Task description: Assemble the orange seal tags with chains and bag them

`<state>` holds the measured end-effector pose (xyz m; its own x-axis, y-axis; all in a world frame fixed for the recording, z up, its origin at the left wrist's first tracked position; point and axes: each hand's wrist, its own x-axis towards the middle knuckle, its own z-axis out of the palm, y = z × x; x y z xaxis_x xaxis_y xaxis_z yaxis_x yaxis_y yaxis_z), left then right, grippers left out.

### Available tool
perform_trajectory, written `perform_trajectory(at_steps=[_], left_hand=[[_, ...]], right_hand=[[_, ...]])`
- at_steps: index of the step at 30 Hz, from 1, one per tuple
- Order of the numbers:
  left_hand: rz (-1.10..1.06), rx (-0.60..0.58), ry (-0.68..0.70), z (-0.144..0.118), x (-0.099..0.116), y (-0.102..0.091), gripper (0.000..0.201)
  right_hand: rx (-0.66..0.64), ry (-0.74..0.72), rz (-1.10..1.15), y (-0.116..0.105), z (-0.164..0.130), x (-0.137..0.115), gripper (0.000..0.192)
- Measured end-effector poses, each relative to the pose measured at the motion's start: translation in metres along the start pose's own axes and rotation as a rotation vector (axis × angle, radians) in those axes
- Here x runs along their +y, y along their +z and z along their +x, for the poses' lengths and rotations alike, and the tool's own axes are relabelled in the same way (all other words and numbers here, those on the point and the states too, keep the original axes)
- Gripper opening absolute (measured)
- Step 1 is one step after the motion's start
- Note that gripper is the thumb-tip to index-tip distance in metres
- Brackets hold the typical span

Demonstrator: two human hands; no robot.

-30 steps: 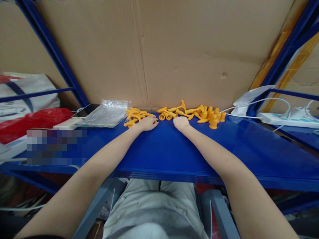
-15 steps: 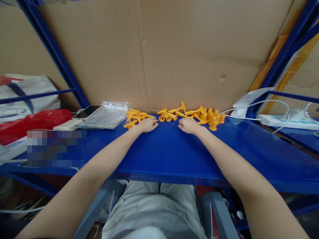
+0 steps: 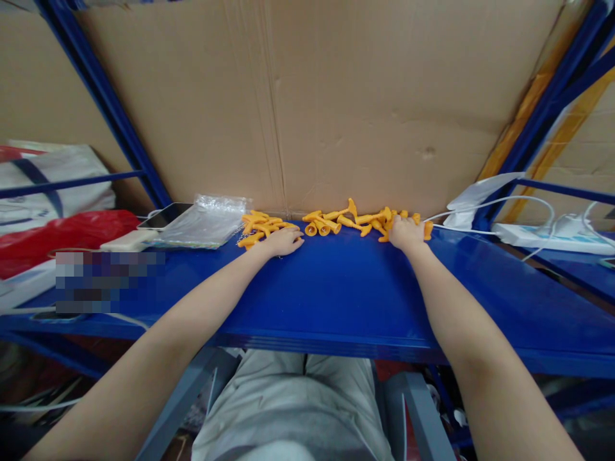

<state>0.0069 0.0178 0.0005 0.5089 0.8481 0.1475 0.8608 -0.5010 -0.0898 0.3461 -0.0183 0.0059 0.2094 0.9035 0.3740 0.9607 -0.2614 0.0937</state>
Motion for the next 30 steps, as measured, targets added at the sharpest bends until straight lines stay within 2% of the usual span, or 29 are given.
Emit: perform_trajectory(at_steps=[8, 15, 22, 25, 30], left_hand=[[0.024, 0.0, 0.003, 0.0, 0.0, 0.001, 0.046], [0.036, -0.024, -0.001, -0.001, 0.001, -0.003, 0.047], [-0.023, 0.005, -0.027, 0.001, 0.001, -0.001, 0.047], [-0.024, 0.029, -0.057, 0.002, -0.002, 0.001, 0.044], [0.014, 0.08, -0.043, 0.003, -0.008, 0.002, 0.033]], right_hand=[[0.07, 0.079, 0.018, 0.003, 0.0, -0.004, 0.035], [0.169, 0.061, 0.073, 0.004, 0.001, -0.003, 0.036], [0.361, 0.007, 0.255, -0.006, -0.003, -0.005, 0.044], [0.353, -0.039, 0.284, -0.013, -0.006, -0.015, 0.044], [0.226, -0.165, 0.279, -0.018, -0.015, -0.04, 0.044]])
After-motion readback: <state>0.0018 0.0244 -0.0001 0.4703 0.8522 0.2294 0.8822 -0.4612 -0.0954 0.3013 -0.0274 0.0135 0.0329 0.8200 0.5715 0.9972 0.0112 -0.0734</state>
